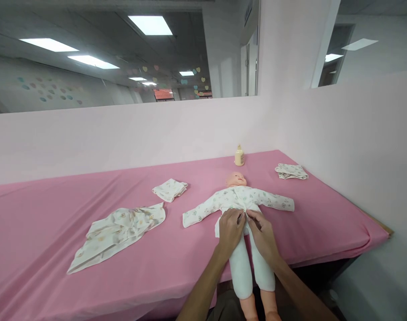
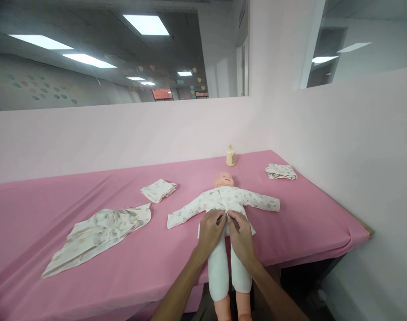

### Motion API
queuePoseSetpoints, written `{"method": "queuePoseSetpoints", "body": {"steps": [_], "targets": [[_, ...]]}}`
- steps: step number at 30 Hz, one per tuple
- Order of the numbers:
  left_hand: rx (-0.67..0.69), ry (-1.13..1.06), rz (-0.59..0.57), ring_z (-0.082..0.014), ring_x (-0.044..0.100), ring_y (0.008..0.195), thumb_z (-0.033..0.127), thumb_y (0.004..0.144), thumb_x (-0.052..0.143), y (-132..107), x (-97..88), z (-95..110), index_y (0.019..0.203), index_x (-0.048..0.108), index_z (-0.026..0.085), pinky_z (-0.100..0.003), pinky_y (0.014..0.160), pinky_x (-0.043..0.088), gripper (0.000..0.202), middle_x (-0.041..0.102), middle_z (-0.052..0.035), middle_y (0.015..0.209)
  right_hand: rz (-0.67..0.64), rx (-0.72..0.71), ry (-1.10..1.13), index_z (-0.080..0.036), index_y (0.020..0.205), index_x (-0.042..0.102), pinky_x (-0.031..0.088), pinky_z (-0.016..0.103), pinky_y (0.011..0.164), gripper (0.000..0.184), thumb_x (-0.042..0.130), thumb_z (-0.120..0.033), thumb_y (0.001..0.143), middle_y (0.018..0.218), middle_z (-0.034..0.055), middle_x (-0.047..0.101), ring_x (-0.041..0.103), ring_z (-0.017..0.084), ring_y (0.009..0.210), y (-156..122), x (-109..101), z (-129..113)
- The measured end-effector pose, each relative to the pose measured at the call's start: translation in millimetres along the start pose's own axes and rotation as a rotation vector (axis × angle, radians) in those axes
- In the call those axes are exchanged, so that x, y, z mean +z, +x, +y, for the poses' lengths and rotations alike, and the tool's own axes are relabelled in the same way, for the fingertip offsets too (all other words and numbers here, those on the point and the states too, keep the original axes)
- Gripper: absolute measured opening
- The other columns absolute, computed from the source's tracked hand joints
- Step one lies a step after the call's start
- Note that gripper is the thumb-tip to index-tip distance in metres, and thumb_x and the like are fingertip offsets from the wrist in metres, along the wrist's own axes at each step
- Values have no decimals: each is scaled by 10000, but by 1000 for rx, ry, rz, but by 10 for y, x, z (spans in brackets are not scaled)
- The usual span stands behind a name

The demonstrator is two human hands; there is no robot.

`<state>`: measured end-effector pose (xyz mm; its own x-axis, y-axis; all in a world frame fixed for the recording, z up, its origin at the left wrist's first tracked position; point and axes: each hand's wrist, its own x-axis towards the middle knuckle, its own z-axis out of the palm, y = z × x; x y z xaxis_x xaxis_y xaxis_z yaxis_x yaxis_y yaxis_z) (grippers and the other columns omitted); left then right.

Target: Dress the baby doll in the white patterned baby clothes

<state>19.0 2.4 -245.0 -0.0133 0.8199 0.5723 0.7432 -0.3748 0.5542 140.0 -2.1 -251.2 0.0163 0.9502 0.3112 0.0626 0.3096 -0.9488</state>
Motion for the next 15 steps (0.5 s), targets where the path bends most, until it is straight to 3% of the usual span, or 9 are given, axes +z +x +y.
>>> {"method": "queuePoseSetpoints", "body": {"steps": [6, 15], "targets": [[-10, -33, -15, -176, 562, 753, 260, 937, 436, 7, -30, 23, 826, 680, 198, -309, 704, 396, 276, 685, -35, 801, 39, -124, -147, -200, 1112, 691, 434, 506, 1025, 323, 493, -349, 904, 1189, 112, 663, 585, 271, 1123, -58, 42, 47], [-72, -70, -62, -145, 552, 715, 215, 912, 416, 42, -79, 70, 719, 636, 200, -278, 689, 398, 293, 661, -5, 734, -2, -162, -227, -210, 1131, 683, 431, 478, 1028, 336, 431, -266, 916, 1241, 96, 629, 555, 246, 1164, -74, 39, 79]]}}
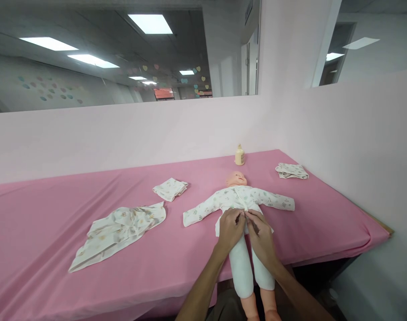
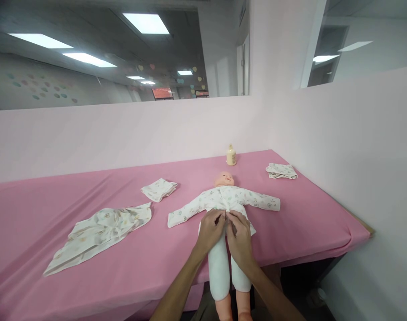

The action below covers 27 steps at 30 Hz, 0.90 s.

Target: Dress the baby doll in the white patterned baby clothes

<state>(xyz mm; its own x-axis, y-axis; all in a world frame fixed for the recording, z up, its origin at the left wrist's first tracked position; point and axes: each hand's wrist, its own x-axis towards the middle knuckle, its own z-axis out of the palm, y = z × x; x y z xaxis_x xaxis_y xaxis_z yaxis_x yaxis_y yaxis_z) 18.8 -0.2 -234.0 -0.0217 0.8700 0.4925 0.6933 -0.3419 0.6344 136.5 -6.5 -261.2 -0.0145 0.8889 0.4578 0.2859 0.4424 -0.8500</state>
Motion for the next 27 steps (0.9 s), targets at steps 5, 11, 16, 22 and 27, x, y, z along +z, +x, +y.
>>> {"method": "queuePoseSetpoints", "body": {"steps": [5, 11, 16, 22, 27], "targets": [[-56, -58, -52, -147, 535, 686, 260, 913, 366, 39, -37, 5, 642, 562, 188, -274, 651, 395, 342, 628, -11, 696, 4, -81, -56, -231, 1164, 672, 441, 480, 1022, 368, 408, -214, 908, 1255, 82, 623, 554, 241, 1174, -10, -3, 14], [-136, -102, -107, -132, 503, 638, 289, 874, 396, 86, -56, -25, 633, 511, 187, -258, 605, 359, 286, 575, 7, 649, 3, -133, -71, -225, 1138, 687, 471, 456, 991, 376, 396, -198, 901, 1175, 76, 670, 585, 233, 1119, -15, -19, -3], [-156, -20, -105, -125, 435, 598, 295, 868, 390, 91, -32, -14, 602, 390, 193, -262, 583, 295, 284, 512, 22, 606, 10, -125, -84, -206, 1159, 669, 471, 441, 989, 382, 376, -202, 914, 1169, 80, 672, 586, 224, 1116, -29, -28, -21], [-143, -10, -85, -139, 474, 654, 318, 910, 337, 58, -20, -12, 654, 404, 198, -271, 624, 316, 291, 552, 10, 678, 25, -129, -129, -210, 1224, 621, 448, 444, 1007, 379, 401, -235, 917, 1219, 81, 642, 559, 229, 1160, -18, 20, -2], [-86, 96, -100, -155, 450, 646, 313, 942, 261, 36, 6, -36, 663, 353, 205, -294, 626, 314, 313, 507, 0, 668, 23, -156, -197, -209, 1171, 644, 423, 445, 1008, 346, 414, -215, 912, 1192, 79, 649, 559, 229, 1132, 17, 27, 2]]}}
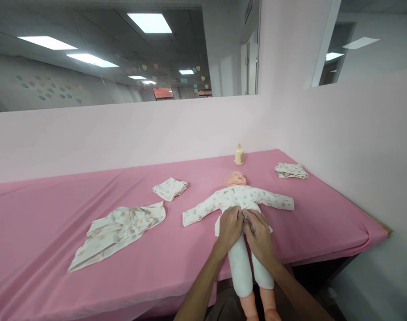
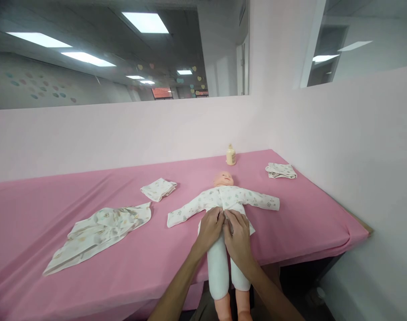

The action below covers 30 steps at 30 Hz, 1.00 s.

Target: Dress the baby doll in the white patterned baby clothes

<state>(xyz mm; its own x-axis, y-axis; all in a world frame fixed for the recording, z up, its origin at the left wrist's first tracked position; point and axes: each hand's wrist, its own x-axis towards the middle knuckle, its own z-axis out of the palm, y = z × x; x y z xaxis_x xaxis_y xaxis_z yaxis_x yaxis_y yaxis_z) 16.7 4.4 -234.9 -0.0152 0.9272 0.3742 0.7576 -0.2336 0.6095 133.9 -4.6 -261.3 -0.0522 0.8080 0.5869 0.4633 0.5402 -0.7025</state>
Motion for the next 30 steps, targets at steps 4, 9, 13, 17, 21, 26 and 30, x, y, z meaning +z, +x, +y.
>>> {"method": "queuePoseSetpoints", "body": {"steps": [4, 9, 13, 17, 21, 26, 30], "targets": [[3, 2, -15, -160, 464, 678, 303, 952, 243, -5, 0, -20, 693, 369, 206, -298, 650, 339, 304, 520, -4, 707, -38, -15, -4, -217, 1151, 647, 426, 429, 981, 334, 408, -205, 919, 1149, 64, 658, 560, 220, 1098, 42, -30, 18], [-10, -45, -41, -156, 483, 692, 338, 970, 239, 0, -19, -26, 697, 396, 203, -290, 664, 360, 342, 530, -3, 716, -44, -70, -95, -226, 1173, 637, 431, 419, 922, 339, 403, -194, 930, 1140, 60, 647, 554, 224, 1051, 51, -32, 45], [-22, -42, -52, -165, 482, 712, 331, 969, 238, 0, -32, 1, 700, 416, 202, -303, 680, 357, 348, 541, -11, 730, -31, -146, -240, -230, 1230, 603, 421, 422, 903, 376, 390, -158, 929, 1165, 73, 623, 521, 241, 1068, 27, -21, 51], [-23, -57, -83, -155, 455, 681, 309, 943, 280, 10, -88, 20, 670, 375, 203, -298, 662, 345, 308, 513, 3, 696, -58, -189, -357, -236, 1261, 577, 418, 426, 904, 394, 385, -140, 930, 1210, 81, 594, 493, 253, 1106, 19, -33, 65], [-22, -49, -135, -144, 428, 654, 254, 902, 317, 25, -138, 21, 659, 330, 204, -287, 625, 322, 249, 481, 16, 673, -94, -224, -422, -234, 1266, 568, 417, 431, 917, 368, 383, -177, 953, 1254, 88, 564, 481, 257, 1127, 42, -57, 119], [-36, -6, -124, -152, 421, 674, 253, 905, 309, 15, -102, 31, 663, 329, 202, -294, 655, 317, 248, 476, 12, 681, -104, -271, -452, -238, 1296, 544, 398, 452, 950, 370, 389, -199, 962, 1299, 90, 537, 464, 275, 1160, 69, -69, 200], [-69, -76, -99, -152, 422, 681, 266, 902, 318, 11, -91, 53, 659, 330, 200, -295, 666, 323, 252, 473, 11, 681, -45, -285, -412, -236, 1336, 501, 395, 438, 947, 386, 400, -193, 966, 1291, 92, 538, 471, 261, 1157, 54, -73, 194]]}}
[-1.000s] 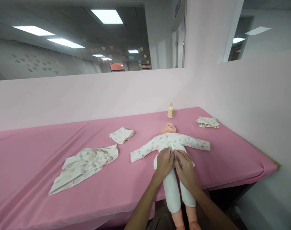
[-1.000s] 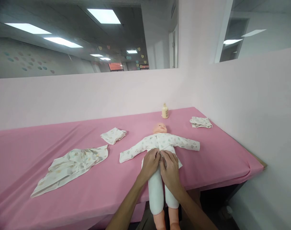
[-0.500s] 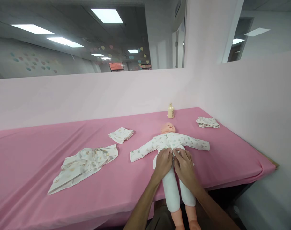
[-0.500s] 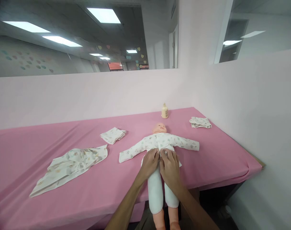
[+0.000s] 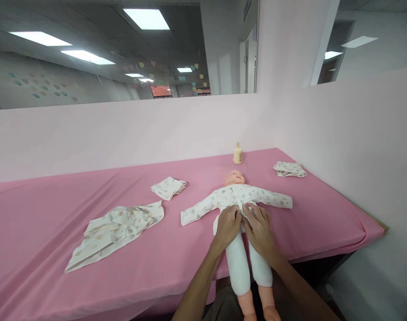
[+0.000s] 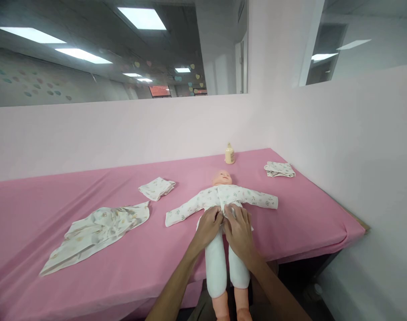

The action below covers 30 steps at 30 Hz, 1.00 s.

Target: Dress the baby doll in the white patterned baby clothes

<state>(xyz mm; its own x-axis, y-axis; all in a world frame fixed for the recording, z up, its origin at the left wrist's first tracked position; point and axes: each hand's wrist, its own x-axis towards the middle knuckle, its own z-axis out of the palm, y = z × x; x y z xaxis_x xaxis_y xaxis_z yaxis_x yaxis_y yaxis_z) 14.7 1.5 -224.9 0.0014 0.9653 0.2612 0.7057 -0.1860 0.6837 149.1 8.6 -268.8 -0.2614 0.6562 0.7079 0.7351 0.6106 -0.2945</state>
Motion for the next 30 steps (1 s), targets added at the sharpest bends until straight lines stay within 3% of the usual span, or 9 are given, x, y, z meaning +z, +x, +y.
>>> {"method": "queuePoseSetpoints", "body": {"steps": [7, 10, 15, 19, 22, 26, 28, 30], "targets": [[-30, -235, -138, -130, 401, 619, 368, 903, 345, 31, -106, -27, 672, 365, 208, -266, 589, 330, 282, 438, 26, 662, 67, -34, -25, -238, 1203, 609, 394, 431, 905, 301, 443, -181, 958, 1173, 80, 616, 516, 253, 1080, -5, -68, -69], [-40, -295, -143, -122, 397, 619, 376, 891, 369, 37, -98, -72, 679, 377, 206, -253, 579, 338, 272, 439, 29, 671, 67, 0, 28, -237, 1164, 630, 404, 425, 911, 285, 438, -195, 957, 1165, 72, 632, 531, 246, 1071, -7, -50, -71], [-50, -340, -136, -117, 398, 634, 392, 887, 402, 70, -94, -112, 685, 400, 198, -241, 591, 344, 280, 429, 33, 667, -25, 34, 135, -251, 1250, 583, 422, 408, 967, 331, 417, -255, 964, 1265, 60, 591, 505, 229, 1168, -28, -40, -72], [-45, -372, -183, -118, 433, 654, 388, 899, 409, 40, -186, -94, 718, 467, 182, -247, 633, 375, 281, 483, 22, 696, -137, 14, 96, -263, 1393, 451, 394, 443, 1023, 442, 410, -265, 953, 1404, 58, 494, 432, 248, 1274, -114, -89, -30], [6, -265, -114, -177, 534, 863, 382, 903, 438, -137, -239, -101, 906, 575, 185, -307, 793, 441, 240, 603, -39, 922, -144, 48, 88, -247, 1419, 407, 407, 443, 1027, 481, 434, -315, 943, 1396, 81, 497, 447, 250, 1275, -237, -148, 62], [145, 29, 16, -244, 472, 1152, 354, 901, 506, -497, -191, -178, 1183, 537, 217, -412, 979, 404, 315, 554, -85, 1206, -141, 97, 73, -231, 1300, 505, 457, 436, 977, 419, 528, -351, 899, 1295, 95, 552, 516, 255, 1191, -372, -279, 141], [195, 147, 78, -238, 493, 1110, 326, 918, 495, -620, -137, -211, 1175, 530, 214, -411, 939, 428, 283, 558, -86, 1176, -148, 84, 53, -238, 1238, 542, 481, 426, 936, 362, 548, -335, 889, 1224, 90, 578, 544, 251, 1132, -385, -344, 120], [237, 256, 117, -218, 536, 964, 273, 948, 432, -668, -92, -213, 1034, 561, 200, -386, 843, 454, 171, 592, -72, 1034, -138, 52, 12, -233, 1167, 579, 498, 414, 879, 277, 531, -296, 901, 1107, 85, 608, 576, 241, 1031, -362, -381, 72]]}}
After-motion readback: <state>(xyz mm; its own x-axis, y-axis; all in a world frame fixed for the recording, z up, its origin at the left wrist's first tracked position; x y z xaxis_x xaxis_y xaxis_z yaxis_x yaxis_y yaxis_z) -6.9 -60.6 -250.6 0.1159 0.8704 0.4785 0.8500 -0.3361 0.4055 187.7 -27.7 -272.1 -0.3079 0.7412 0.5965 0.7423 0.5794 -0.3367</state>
